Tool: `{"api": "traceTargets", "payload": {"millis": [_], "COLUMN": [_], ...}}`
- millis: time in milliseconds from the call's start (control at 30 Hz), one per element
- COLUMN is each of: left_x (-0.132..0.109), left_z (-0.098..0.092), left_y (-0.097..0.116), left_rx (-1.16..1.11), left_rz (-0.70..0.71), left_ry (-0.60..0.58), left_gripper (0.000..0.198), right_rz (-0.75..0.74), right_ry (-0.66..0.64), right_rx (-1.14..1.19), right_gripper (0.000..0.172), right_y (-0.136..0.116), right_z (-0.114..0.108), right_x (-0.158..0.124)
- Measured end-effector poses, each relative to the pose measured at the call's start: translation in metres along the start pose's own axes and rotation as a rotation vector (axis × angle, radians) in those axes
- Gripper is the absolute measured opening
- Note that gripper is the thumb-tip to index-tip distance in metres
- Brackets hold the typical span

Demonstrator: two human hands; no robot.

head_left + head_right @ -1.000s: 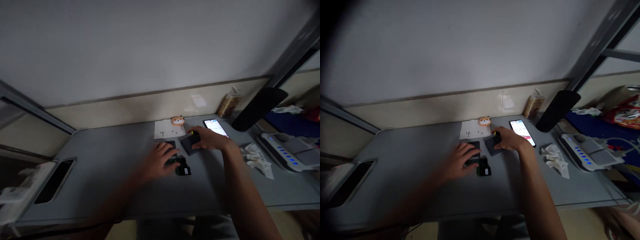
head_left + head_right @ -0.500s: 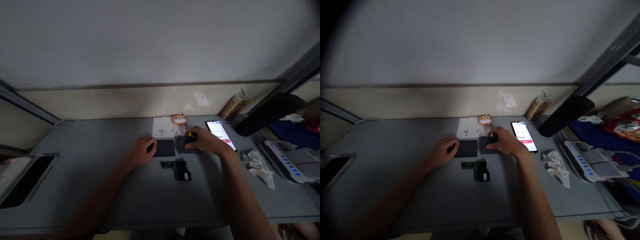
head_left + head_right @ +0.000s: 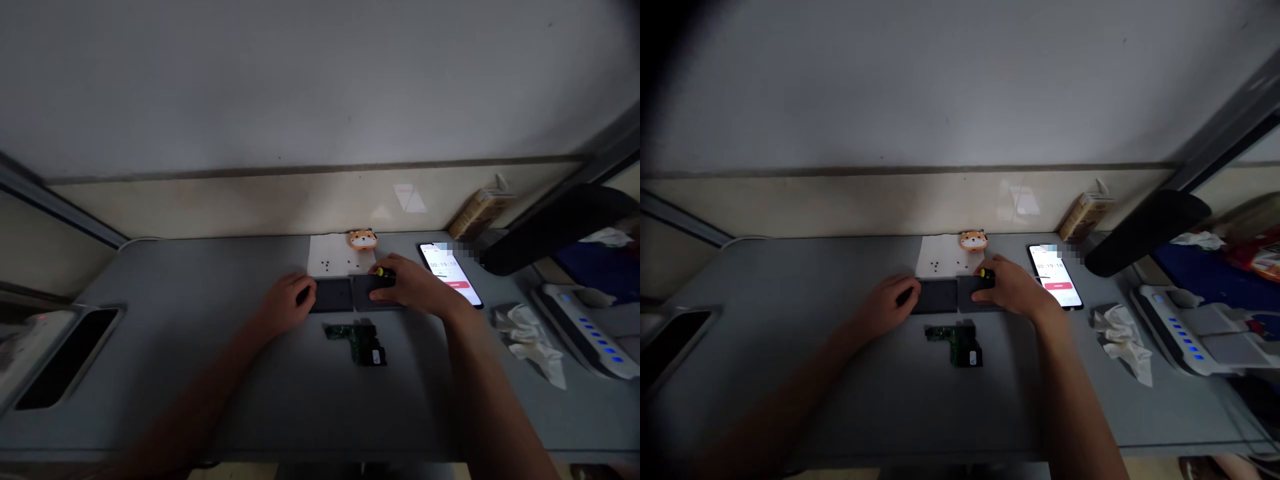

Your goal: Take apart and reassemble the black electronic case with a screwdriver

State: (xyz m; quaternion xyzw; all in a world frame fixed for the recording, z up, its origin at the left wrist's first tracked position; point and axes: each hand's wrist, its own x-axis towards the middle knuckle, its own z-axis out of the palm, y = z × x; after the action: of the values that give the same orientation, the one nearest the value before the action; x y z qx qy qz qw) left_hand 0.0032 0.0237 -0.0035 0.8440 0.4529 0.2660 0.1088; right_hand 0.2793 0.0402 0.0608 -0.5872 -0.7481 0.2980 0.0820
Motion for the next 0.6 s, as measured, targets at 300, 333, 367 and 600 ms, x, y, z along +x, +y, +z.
{"api": "traceTargets", "payload": {"millis": [300, 333, 367, 600], "left_x": [-0.003, -0.004, -0.005, -0.023], "left_z": [0.000, 0.000, -0.001, 0.018], "left_y": [-0.001, 0.002, 0.006, 0.056], "left_rx": [0.088, 0.113, 0.127, 0.079], "left_rz": [0.037, 0.053, 0.083, 0.426], "left_ry": [0.131, 0.158, 0.167, -0.137], "left_gripper": [0.018, 0.020, 0.021, 0.034], "right_rz": [-0.016, -0.016, -0.020, -0.049], "right_ry": [0.004, 0.003, 0.004, 0.032], "right_rx": [-0.037, -0.040, -0.043, -0.058], "right_gripper": [0.031, 0.031, 0.031, 0.029], "right_y": [-0.002, -0.003, -0.004, -0.002], "right_z": [0.000, 0.000, -0.001, 0.001], "right_x": [-0.001, -0.001, -0.001, 0.001]}}
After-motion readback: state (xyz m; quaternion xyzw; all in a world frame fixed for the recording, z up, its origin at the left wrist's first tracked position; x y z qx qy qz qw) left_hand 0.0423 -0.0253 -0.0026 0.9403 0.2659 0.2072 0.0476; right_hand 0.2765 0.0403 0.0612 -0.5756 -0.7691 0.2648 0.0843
